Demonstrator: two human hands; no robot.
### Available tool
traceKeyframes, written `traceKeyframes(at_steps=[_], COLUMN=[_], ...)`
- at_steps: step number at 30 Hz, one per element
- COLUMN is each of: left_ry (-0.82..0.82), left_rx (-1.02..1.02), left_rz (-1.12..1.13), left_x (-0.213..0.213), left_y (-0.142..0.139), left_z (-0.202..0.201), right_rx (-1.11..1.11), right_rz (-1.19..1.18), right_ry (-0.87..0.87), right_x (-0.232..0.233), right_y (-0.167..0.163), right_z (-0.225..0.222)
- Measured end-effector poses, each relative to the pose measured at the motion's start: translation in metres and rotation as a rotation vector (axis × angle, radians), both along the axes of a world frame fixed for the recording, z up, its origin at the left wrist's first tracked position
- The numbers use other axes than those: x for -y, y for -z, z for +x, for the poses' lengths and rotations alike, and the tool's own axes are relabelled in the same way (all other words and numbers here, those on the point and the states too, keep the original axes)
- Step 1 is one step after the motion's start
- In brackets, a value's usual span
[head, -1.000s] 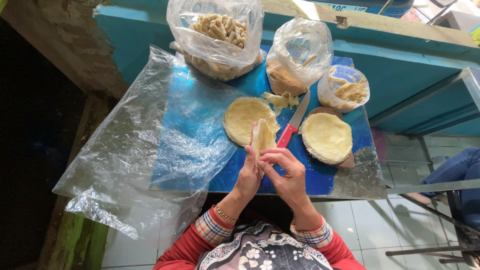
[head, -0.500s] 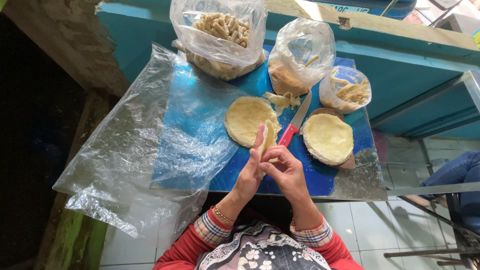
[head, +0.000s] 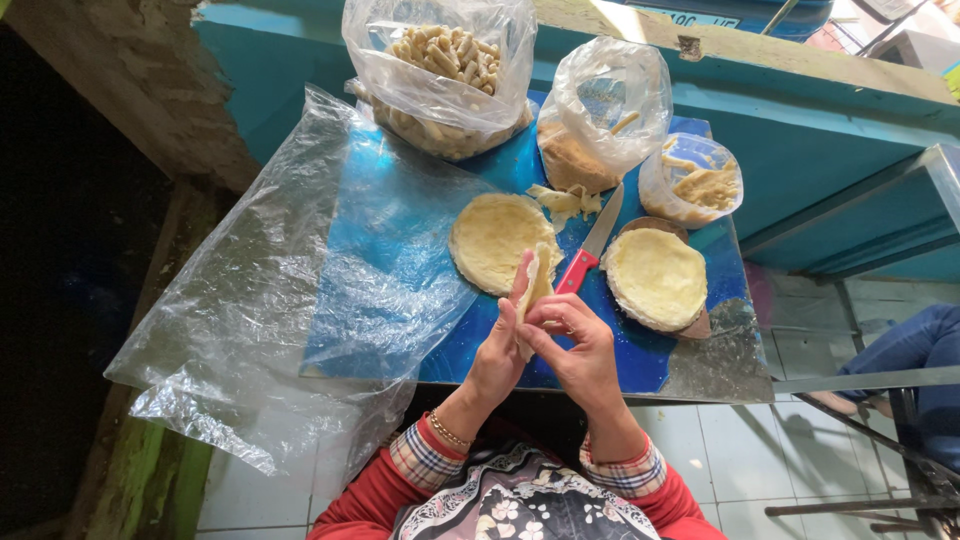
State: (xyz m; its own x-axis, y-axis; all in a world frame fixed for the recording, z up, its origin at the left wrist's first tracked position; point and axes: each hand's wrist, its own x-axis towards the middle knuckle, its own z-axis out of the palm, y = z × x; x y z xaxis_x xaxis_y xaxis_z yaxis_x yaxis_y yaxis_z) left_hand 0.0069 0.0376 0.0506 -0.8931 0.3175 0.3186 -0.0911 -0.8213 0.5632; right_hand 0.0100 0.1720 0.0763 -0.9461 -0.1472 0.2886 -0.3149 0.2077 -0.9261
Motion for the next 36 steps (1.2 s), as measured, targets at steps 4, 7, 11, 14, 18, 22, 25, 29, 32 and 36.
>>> traceKeyframes(at_steps=[4,7,11,14,18,22,25,29,32,36], left_ry=[0.005,0.001,-0.035,0.011,-0.022,-0.042,-0.016,-0.073,-0.506,-0.67], left_rx=[-0.008,-0.007,0.011,0.037,-0.035,-0.046,0.013,-0.04,-0.284,-0.054], left_rz=[-0.009,-0.067,-0.044,0.049,0.029,-0.038,0.004,-0.135,-0.722,-0.818], left_x=[0.002,0.005,0.009,0.009,0.009,0.01,0.011,0.013,0.018,0.019], left_y=[0.001,0.002,0.004,0.006,0.009,0.011,0.011,0.009,0.004,-0.001], left_z=[0.0,-0.002,-0.005,-0.006,-0.009,-0.009,-0.01,-0.01,-0.003,0.008], right_rx=[0.073,0.037,-0.096,-0.208,-0.196,-0.284,-0.126,0.112,0.007,-0.13], right_rz=[-0.169,-0.113,0.106,0.217,0.233,0.286,0.096,-0.211,-0.101,0.073], right_ry=[-0.115,-0.075,-0.031,0.009,0.055,0.109,0.068,-0.025,0.007,0.085], right_x=[-0.003,0.003,0.008,0.012,0.018,0.015,0.009,0.004,0.004,0.012], right_y=[0.004,0.005,-0.006,-0.014,-0.016,-0.006,0.008,0.02,0.021,0.018], right_z=[-0.004,-0.005,0.001,-0.001,0.001,0.002,-0.003,-0.012,-0.012,-0.01])
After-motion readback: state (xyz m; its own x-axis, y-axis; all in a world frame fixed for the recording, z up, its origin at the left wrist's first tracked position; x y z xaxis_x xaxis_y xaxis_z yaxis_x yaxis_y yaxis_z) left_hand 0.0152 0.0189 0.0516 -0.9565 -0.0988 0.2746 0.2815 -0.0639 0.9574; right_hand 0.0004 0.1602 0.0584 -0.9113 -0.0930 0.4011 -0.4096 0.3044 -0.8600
